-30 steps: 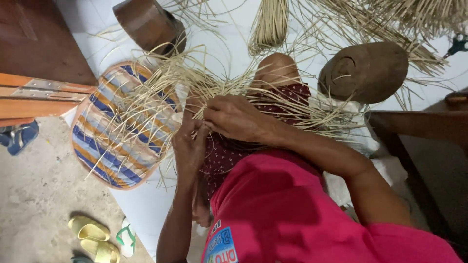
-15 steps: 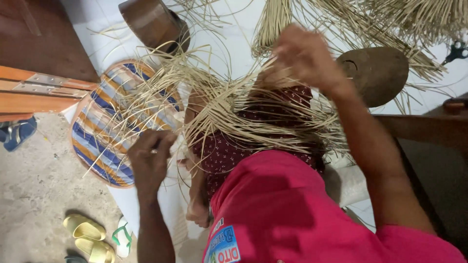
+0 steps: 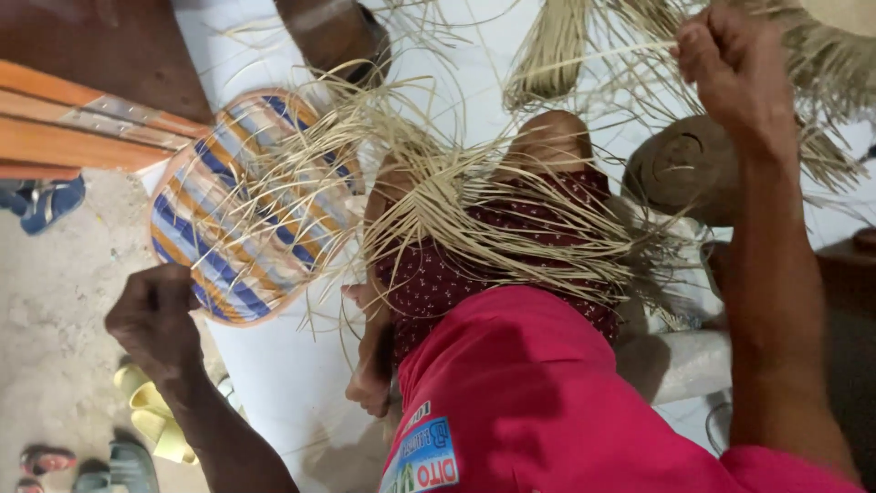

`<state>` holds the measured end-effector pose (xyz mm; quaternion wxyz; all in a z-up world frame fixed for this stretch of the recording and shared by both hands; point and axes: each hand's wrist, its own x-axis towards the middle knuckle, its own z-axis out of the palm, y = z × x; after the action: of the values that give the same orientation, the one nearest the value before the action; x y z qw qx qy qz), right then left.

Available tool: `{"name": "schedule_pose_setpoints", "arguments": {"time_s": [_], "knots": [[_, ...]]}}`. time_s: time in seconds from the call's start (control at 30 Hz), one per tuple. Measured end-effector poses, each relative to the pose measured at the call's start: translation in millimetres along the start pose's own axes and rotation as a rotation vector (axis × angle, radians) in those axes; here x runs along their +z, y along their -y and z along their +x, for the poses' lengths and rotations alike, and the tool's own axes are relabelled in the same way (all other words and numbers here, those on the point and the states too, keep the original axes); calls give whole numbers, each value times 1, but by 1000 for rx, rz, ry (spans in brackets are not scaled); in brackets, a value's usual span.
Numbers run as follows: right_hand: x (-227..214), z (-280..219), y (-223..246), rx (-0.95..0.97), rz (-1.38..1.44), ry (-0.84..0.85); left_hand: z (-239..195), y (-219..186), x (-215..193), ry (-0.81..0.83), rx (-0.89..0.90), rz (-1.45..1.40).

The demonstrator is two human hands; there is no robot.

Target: The person sits on the floor and weaves dried straw fibers by hand. They repeatedly pull, align, and interlace strands to form a woven mat or bundle, occasionally adjusting the position of the material on their lap.

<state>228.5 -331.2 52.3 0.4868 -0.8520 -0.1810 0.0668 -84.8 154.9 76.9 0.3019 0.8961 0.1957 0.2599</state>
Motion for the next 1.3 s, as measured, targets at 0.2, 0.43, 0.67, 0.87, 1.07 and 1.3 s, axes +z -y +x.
{"name": "schedule_pose_setpoints", "arguments": {"time_s": [0.2, 0.43, 0.67, 0.87, 1.07, 1.3], "knots": [[86, -11, 67, -68, 254, 262, -27, -53, 87, 261, -334, -863], [154, -41, 129, -565, 252, 293, -35, -162, 161, 192, -420, -1061], [146, -58, 99, -710, 51, 258, -33, -132, 157, 274, -645, -1302], [142, -82, 128, -617, 345, 322, -3, -205, 118, 642, -1319, -999], [149, -103, 131, -957, -77, 126, -35, -143, 155, 1041, -666, -1855], [125, -110, 99, -851, -50, 247, 4, -93, 100, 400, -624, -1591]]}}
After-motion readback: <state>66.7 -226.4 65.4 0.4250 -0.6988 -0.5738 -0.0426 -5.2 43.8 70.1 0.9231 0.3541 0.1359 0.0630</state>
